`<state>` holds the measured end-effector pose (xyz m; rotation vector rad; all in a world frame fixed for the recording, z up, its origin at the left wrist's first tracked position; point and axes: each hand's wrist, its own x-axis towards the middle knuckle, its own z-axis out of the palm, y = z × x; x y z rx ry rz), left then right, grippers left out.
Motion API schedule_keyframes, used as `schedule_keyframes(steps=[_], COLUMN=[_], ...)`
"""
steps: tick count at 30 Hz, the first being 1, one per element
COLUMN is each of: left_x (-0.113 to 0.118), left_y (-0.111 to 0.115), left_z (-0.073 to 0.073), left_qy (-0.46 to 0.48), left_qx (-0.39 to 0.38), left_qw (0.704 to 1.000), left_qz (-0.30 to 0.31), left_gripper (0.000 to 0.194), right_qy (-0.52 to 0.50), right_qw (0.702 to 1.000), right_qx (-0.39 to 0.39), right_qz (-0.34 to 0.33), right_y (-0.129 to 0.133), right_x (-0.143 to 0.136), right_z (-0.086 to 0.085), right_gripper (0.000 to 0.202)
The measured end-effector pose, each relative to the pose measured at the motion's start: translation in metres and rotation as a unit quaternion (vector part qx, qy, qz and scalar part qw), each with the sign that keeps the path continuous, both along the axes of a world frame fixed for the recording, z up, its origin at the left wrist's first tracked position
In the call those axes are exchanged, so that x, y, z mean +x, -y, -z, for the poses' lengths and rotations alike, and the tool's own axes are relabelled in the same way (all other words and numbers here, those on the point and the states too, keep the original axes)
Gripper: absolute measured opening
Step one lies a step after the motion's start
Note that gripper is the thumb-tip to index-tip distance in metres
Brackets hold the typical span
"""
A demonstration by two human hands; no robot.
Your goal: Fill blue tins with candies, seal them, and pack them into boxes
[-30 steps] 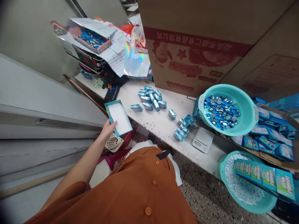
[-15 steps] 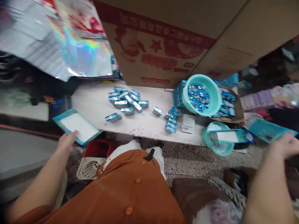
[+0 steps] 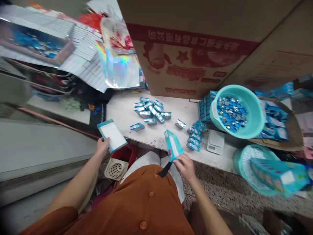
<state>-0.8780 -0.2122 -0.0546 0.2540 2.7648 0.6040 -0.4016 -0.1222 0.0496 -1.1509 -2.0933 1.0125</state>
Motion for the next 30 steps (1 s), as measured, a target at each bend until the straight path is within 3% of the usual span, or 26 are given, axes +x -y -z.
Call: schedule_keyframes(steps=[2,4,7,10,13,15,19,23,25,27,30], left_x=[-0.004,-0.010,-0.018,-0.023,-0.025,-0.025,-0.021,-0.002,0.010,0.020,0.030], left_y=[0.002,0.000,-0.014,-0.034,-0.049,-0.051,-0.045,-0.055,-0.069,-0.085,-0.105], left_z=[0.003,0.010,0.031,0.059,0.082,0.087,0.065,0.035,0.031,0.034,0.039], left_qy=[0.015,0.031,0.046,0.063,0.088,0.082,-0.068,-0.106,-0.080,-0.048,-0.012], left_qx=[-0.012,-0.021,-0.035,-0.046,-0.046,-0.043,0.010,0.105,0.112,0.091,0.057], left_qw=[1.000,0.999,0.998,0.994,0.986,0.981,0.967,0.890,0.853,0.830,0.793], left_qz=[0.006,0.019,0.041,0.079,0.136,0.172,0.243,0.430,0.503,0.549,0.606], left_gripper=[0.039,0.038,0.037,0.038,0.036,0.039,0.056,0.061,0.063,0.051,0.033], right_qy=[0.040,0.092,0.177,0.241,0.269,0.268,0.246,0.212,0.197,0.189,0.185], right_qw=[0.990,0.971,0.944,0.933,0.939,0.947,0.962,0.968,0.968,0.967,0.968], right_qx=[0.069,0.126,0.158,0.146,0.130,0.115,0.096,0.127,0.128,0.123,0.119], right_qz=[-0.118,-0.183,-0.231,-0.224,-0.172,-0.137,-0.075,0.032,0.083,0.119,0.123], right_y=[-0.001,0.001,0.012,0.023,0.023,0.015,-0.022,-0.075,-0.098,-0.112,-0.120], right_x=[-0.023,-0.035,-0.040,-0.039,-0.043,-0.055,-0.105,-0.174,-0.200,-0.217,-0.226], right_z=[0.041,0.081,0.132,0.160,0.165,0.158,0.140,0.131,0.131,0.134,0.138], right_gripper=[0.017,0.018,0.025,0.024,0.018,0.028,0.037,0.041,0.041,0.039,0.035])
